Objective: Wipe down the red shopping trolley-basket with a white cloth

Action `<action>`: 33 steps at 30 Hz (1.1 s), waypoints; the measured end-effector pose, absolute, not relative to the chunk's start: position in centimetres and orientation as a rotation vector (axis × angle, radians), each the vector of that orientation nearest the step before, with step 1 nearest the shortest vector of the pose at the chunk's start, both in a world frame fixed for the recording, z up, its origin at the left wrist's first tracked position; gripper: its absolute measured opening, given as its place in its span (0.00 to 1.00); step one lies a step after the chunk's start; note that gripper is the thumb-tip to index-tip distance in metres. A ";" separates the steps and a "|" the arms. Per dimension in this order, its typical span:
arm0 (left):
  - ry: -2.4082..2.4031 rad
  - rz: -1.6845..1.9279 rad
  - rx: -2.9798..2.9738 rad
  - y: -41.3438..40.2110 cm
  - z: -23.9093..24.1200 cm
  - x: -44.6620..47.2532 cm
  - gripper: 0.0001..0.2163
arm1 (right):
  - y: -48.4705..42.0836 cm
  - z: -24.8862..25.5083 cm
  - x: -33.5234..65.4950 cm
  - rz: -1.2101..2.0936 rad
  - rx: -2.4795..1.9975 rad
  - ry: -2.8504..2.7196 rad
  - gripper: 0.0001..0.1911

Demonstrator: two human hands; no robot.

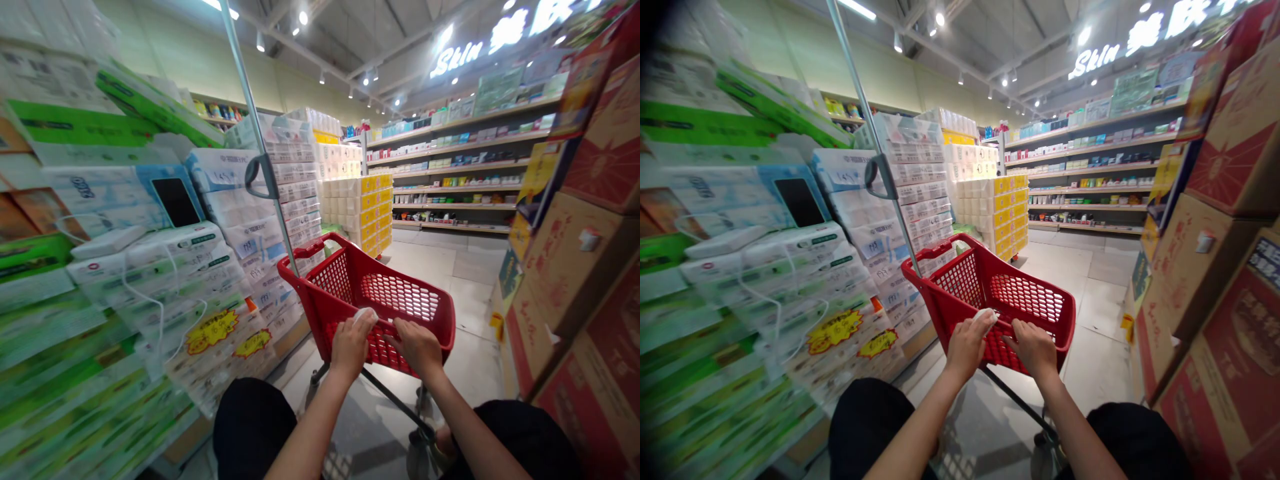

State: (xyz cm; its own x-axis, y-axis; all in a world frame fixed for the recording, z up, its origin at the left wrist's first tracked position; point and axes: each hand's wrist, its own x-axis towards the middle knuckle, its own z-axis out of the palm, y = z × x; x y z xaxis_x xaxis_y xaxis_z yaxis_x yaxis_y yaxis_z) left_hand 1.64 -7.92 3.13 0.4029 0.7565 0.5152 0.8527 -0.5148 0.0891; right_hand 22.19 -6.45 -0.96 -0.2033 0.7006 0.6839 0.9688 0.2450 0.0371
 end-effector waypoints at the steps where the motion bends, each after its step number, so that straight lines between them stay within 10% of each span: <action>1: -1.480 -0.759 -2.423 -7.5 3.5 0.6 0.29 | -6.5 -0.9 22.1 -0.649 -1.521 -1.975 0.19; 33: -1.602 -0.736 -2.379 -8.0 2.2 2.8 0.31 | -6.5 -0.5 21.4 -0.638 -1.525 -1.983 0.18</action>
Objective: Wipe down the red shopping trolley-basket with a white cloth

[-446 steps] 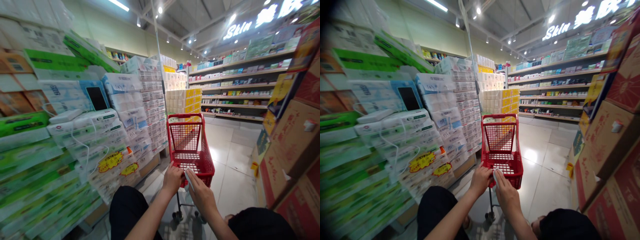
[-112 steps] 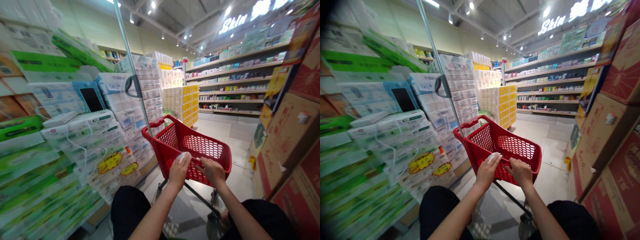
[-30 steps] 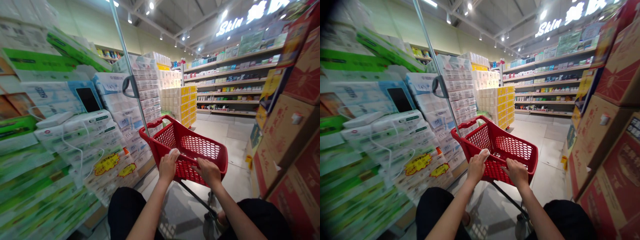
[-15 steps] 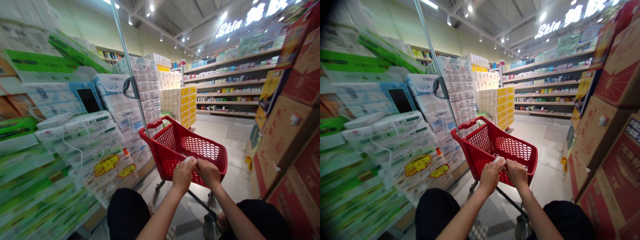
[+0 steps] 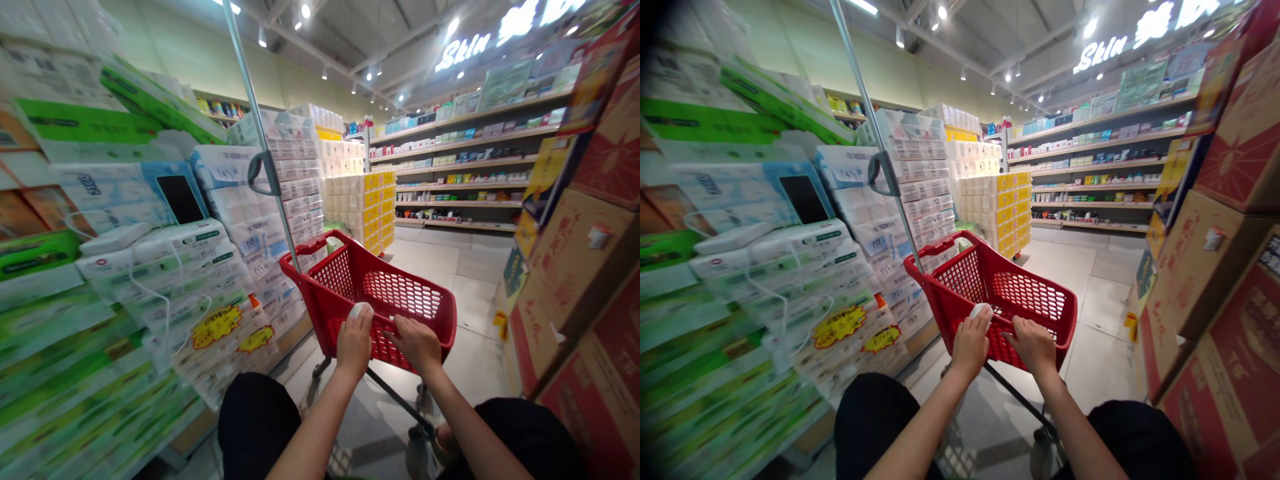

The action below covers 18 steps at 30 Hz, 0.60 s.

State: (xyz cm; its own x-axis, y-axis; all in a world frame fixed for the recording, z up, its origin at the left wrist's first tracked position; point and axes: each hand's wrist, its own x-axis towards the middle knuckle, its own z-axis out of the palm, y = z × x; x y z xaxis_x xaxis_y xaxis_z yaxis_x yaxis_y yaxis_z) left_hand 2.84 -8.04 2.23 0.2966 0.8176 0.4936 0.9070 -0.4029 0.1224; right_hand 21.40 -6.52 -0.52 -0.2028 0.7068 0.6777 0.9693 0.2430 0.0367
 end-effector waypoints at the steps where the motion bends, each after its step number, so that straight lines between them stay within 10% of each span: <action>1: -1.572 -0.735 -2.411 -8.5 1.9 3.8 0.31 | -6.5 -0.6 21.4 -0.634 -1.525 -1.989 0.17; 18: -1.699 -0.767 -2.198 -6.2 4.6 -3.2 0.31 | -6.9 -0.6 21.7 -0.645 -1.536 -2.000 0.16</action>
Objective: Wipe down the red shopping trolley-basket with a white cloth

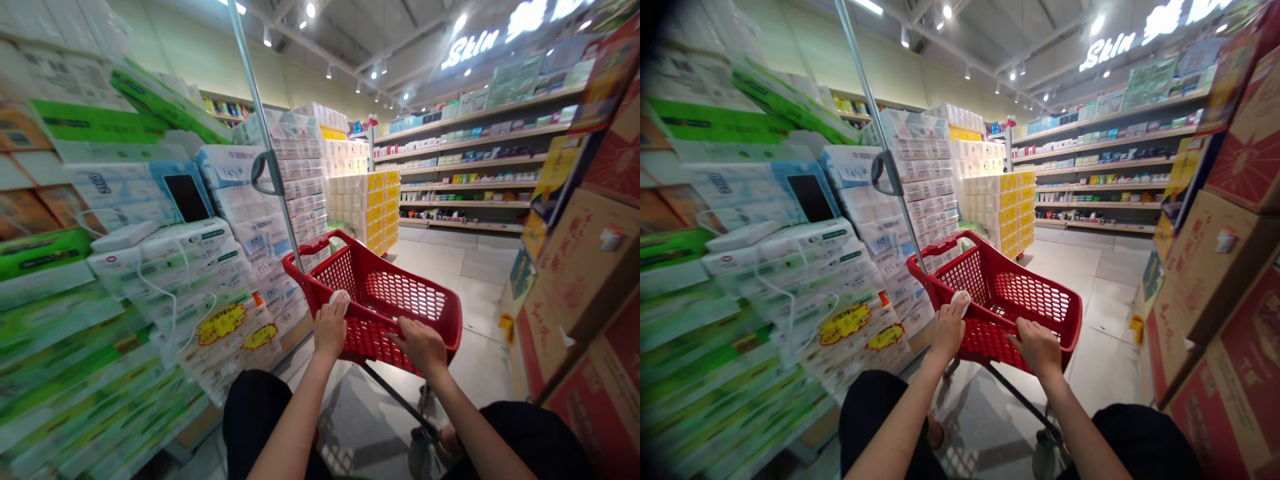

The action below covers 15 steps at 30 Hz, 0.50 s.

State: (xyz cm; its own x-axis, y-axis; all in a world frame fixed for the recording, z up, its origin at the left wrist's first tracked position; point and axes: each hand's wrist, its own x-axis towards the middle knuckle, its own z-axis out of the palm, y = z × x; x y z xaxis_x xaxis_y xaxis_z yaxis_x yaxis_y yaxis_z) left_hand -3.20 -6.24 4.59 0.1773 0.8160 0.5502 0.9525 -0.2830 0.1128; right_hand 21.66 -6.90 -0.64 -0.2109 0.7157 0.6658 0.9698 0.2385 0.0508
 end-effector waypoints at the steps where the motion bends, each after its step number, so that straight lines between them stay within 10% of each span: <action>1: -1.702 -0.772 -2.201 -6.3 4.4 -2.8 0.31 | -6.9 -0.6 21.6 -0.641 -1.535 -1.998 0.16; 15: -1.485 -0.978 -2.645 -9.5 1.2 6.4 0.32 | -7.7 0.9 21.4 -0.363 -1.499 -2.010 0.09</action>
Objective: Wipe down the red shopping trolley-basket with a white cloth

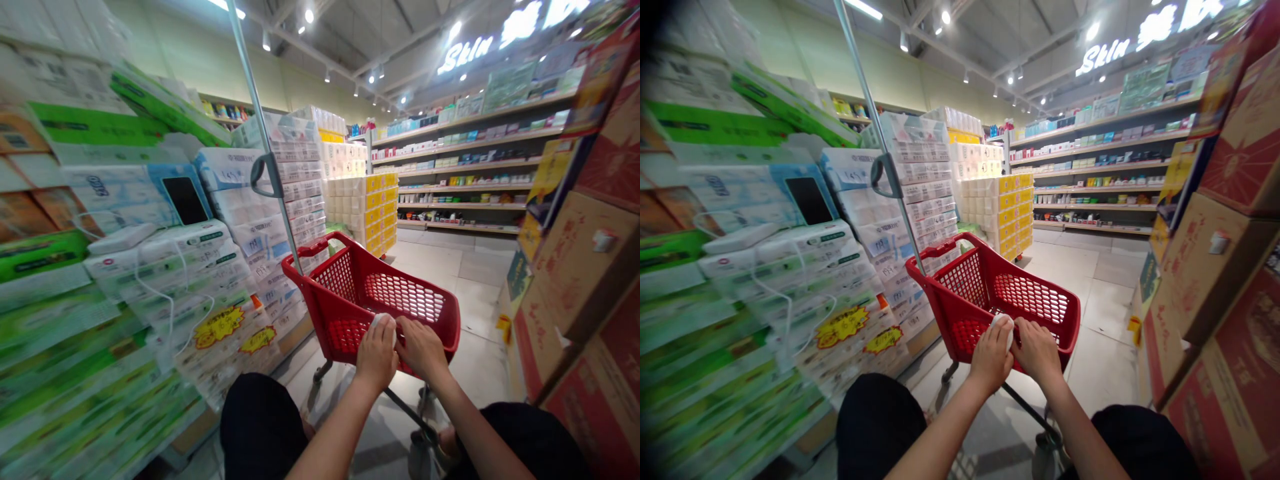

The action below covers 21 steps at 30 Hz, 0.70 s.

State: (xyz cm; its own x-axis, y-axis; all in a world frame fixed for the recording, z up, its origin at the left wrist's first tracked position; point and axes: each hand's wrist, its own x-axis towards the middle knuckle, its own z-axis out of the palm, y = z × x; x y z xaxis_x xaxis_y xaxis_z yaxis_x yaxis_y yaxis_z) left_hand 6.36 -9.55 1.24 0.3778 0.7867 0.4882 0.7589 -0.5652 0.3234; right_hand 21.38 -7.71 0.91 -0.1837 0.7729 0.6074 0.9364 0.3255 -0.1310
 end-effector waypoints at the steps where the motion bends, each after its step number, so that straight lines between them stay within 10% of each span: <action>1: 1.395 0.969 2.547 -9.5 1.3 6.3 0.32 | -7.9 1.3 21.3 -0.296 -1.469 -1.972 0.11; 11: 0.994 0.994 2.352 -6.7 3.2 3.9 0.29 | -9.1 2.6 19.8 -0.189 -1.281 -1.988 0.23; 21: 1.776 0.936 2.791 -2.9 7.5 -3.6 0.14 | -8.7 1.6 22.5 -0.374 -1.430 -1.946 0.18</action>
